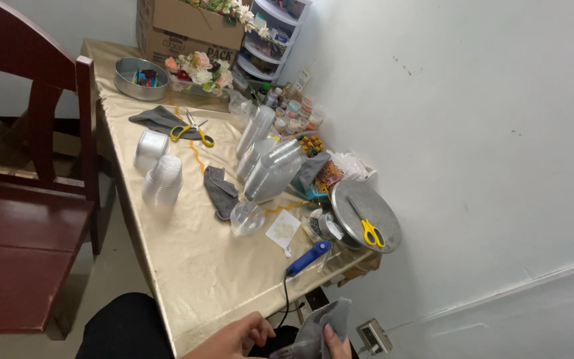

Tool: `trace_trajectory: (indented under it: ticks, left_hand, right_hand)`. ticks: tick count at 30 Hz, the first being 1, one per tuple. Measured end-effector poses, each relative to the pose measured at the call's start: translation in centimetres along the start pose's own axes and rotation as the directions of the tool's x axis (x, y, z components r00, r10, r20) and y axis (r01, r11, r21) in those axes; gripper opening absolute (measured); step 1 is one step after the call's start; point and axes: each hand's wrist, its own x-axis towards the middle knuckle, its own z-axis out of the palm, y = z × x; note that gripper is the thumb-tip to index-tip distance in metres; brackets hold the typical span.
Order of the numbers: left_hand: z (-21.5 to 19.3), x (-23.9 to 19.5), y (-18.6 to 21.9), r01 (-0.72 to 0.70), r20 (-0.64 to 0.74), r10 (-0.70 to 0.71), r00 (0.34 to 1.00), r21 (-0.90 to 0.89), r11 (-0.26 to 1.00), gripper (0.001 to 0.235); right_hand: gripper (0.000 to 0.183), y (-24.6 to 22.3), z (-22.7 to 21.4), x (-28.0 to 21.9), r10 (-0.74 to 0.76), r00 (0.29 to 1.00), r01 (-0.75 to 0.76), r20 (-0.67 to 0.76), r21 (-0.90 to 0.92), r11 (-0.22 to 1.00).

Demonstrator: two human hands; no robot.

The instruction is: Wiping the inside of plastic cups with a gray cloth.

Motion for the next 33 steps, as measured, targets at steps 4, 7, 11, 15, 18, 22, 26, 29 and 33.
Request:
trace_trajectory:
  ticks: [4, 7, 11, 15, 18, 22, 26, 29, 33]
  left_hand:
    - [0.7, 0.8, 0.6, 0.001, -0.048, -0.005, 0.999, -0.080, 0.997, 0.030]
    - [1.7, 0.8, -0.1, -0.015, 0.116, 0.054, 0.992, -0.315, 0.949, 0.017]
    - [2.0, 1.8, -2.4, 0.008, 0.000, -0.008, 1.000, -0.413, 0.911, 0.018]
    - [2.5, 3.2, -4.3, -0.068, -0.249, -0.095, 0.964, -0.573, 0.817, 0.020]
    - [2.5, 4.2, -5.7, -0.249, -0.480, -0.186, 0.857, -0.703, 0.666, 0.033]
    - [2.6, 4.8, -6.8, -0.384, -0.499, -0.026, 0.866, -0.699, 0.604, 0.038]
    - [2.2, 5.2, -8.3, -0.400, -0.462, 0.038, 0.886, -0.721, 0.566, 0.029]
    - [2.4, 3.8, -2.1, -0.388, -0.437, -0.048, 0.898, -0.840, 0.378, 0.030]
    - [2.6, 2.3, 1.9, -0.207, -0.276, -0.182, 0.944, -0.923, 0.323, 0.041]
  right_hand:
    - [0.076, -1.8, 8.2, 2.4, -0.011, 0.995, 0.014, 0.095, -0.035, 0.999]
    - [0.074, -1.8, 10.9, -0.7, 0.000, 0.971, 0.031, 0.241, -0.126, 0.992]
    - [0.071, -3.9, 17.3, -6.3, -0.146, 0.883, 0.213, 0.445, -0.104, 0.972]
    - [0.072, -4.6, 20.9, -8.5, -0.361, 0.739, 0.526, 0.568, -0.153, 0.837]
    - [0.049, -4.1, 21.2, -7.7, -0.465, 0.397, 0.916, 0.791, -0.370, 0.152]
    - [0.052, -4.7, 22.5, -8.0, -0.505, 0.390, 0.909, 0.770, -0.411, 0.074]
    - [0.060, -5.1, 23.2, -7.9, -0.617, 0.295, 0.936, 0.729, -0.352, 0.031]
    - [0.021, -5.2, 22.1, -6.9, -0.657, 0.116, 0.950, 0.745, -0.275, -0.145]
    - [0.051, -4.6, 17.3, -4.2, -0.551, 0.195, 0.973, 0.811, -0.088, 0.215]
